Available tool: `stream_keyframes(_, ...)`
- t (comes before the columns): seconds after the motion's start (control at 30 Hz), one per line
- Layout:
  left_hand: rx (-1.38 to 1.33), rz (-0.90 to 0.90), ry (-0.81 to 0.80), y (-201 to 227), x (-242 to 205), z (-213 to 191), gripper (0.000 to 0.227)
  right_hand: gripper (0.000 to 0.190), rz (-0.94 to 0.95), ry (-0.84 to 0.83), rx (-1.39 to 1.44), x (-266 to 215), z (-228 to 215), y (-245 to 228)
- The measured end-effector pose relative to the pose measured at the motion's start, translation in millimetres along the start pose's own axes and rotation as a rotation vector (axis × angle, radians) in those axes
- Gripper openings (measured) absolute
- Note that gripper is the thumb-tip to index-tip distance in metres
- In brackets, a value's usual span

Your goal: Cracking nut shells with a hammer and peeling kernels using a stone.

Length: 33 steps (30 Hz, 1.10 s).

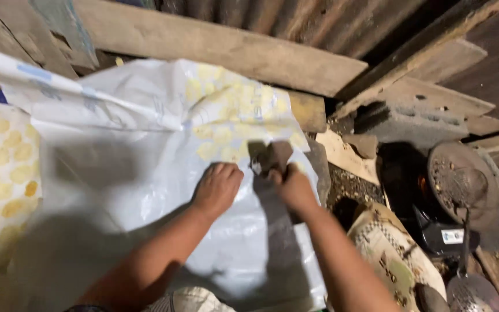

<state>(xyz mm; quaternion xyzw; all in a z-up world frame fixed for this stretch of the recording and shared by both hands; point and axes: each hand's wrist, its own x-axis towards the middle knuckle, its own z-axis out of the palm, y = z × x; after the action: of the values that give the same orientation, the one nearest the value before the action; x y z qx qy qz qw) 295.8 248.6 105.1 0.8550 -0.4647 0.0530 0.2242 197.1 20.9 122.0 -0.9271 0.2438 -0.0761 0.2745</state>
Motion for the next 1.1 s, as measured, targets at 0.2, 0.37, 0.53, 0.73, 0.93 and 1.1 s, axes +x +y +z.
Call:
stream_keyframes(0.2, -0.216, 0.097, 0.238, 17, -4, -60, 0.045, 0.045, 0.055, 0.238, -0.021, -26, -49, -60)
stream_keyframes(0.37, -0.112, 0.077, 0.257, -1, -14, -9, 0.038, 0.047, 0.148, 0.032, -0.089, -17, 5, -11)
stream_keyframes(0.53, -0.326, -0.137, 0.015, -10, -8, -12, 0.023, 0.047, 0.422, -0.219, 0.023, -4, -69, -82)
stream_keyframes(0.73, -0.011, 0.185, 0.295, 5, -26, -34, 0.065, 0.051, 0.152, 0.141, -0.071, -10, 19, -2)
stream_keyframes(0.93, -0.135, 0.046, 0.156, -10, -13, -13, 0.034, 0.048, 0.328, -0.142, 0.05, 0, -46, -72)
stream_keyframes(1.1, -0.229, -0.057, 0.177, -10, -2, -21, 0.013, 0.054, 0.222, 0.052, -0.063, -42, 15, -50)
